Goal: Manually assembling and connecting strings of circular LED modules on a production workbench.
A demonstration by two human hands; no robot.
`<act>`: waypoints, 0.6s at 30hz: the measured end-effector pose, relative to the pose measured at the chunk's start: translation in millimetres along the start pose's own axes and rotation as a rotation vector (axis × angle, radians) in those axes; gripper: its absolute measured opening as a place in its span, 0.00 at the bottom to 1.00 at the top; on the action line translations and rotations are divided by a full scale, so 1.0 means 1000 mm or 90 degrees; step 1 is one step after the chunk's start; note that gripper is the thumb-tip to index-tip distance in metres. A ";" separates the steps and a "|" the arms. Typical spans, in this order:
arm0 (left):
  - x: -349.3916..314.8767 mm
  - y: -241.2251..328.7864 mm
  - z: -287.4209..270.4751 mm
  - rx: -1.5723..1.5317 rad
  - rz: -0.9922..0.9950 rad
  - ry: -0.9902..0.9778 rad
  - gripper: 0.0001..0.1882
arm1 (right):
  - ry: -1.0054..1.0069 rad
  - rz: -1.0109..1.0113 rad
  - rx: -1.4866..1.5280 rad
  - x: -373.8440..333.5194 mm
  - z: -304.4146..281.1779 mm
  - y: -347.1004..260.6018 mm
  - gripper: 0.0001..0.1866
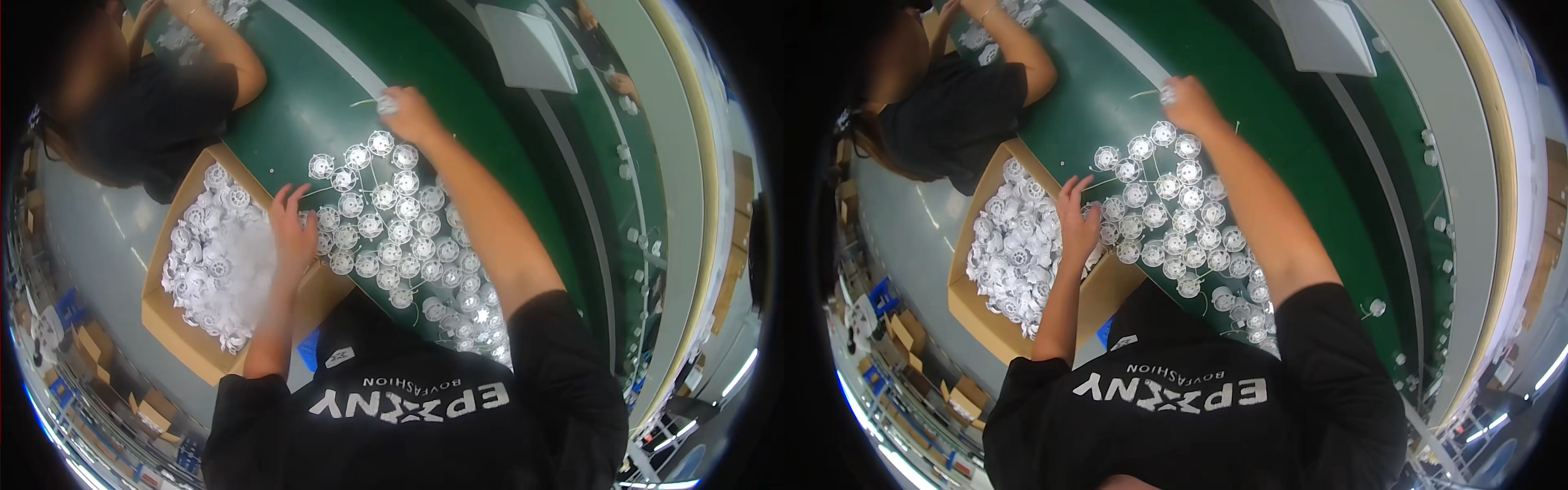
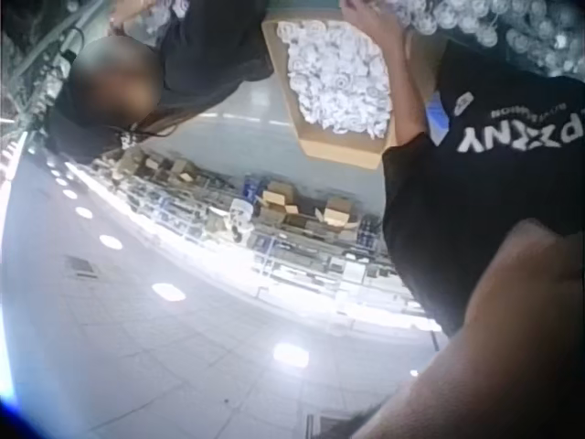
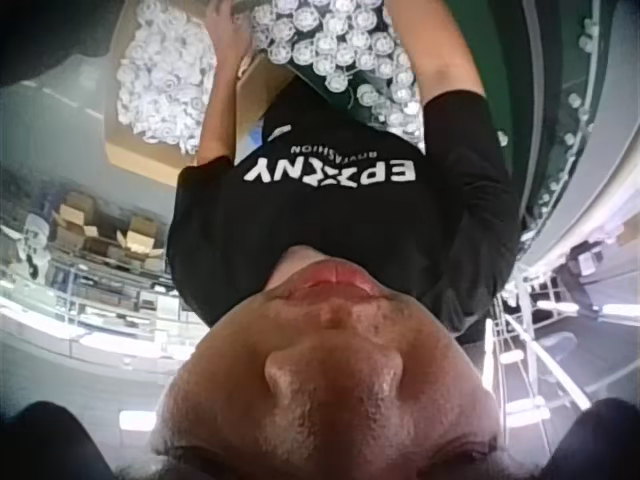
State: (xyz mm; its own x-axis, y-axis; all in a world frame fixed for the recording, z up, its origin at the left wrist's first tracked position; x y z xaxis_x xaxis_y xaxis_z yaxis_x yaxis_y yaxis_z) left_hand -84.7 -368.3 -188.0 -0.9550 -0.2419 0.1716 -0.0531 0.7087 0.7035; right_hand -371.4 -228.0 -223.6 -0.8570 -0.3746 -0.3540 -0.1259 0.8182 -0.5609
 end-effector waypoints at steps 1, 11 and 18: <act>-0.001 -0.008 0.005 -0.011 -0.039 0.011 0.22 | -0.031 0.011 -0.042 0.002 0.014 -0.001 0.30; -0.016 -0.016 0.056 -0.041 -0.052 0.203 0.30 | 0.043 0.246 0.150 -0.117 0.002 0.063 0.26; 0.033 -0.021 0.037 0.057 0.108 0.197 0.28 | 0.111 0.129 0.244 -0.171 0.001 0.048 0.23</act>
State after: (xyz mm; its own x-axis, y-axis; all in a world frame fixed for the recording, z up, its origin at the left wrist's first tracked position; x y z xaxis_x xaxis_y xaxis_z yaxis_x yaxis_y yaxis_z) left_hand -126.2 -367.2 -222.8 -0.8195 -0.2954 0.4911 0.0602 0.8078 0.5863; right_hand -230.8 -125.3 -191.0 -0.9203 -0.1182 -0.3729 0.2186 0.6352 -0.7408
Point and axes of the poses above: each hand's wrist, its own x-axis towards the middle knuckle, its own z-axis out of the palm, y = z × x, the point moved 5 cm from there along x, towards the middle knuckle, and after that the axes turned 14 degrees about z, right-handed, at the moved point
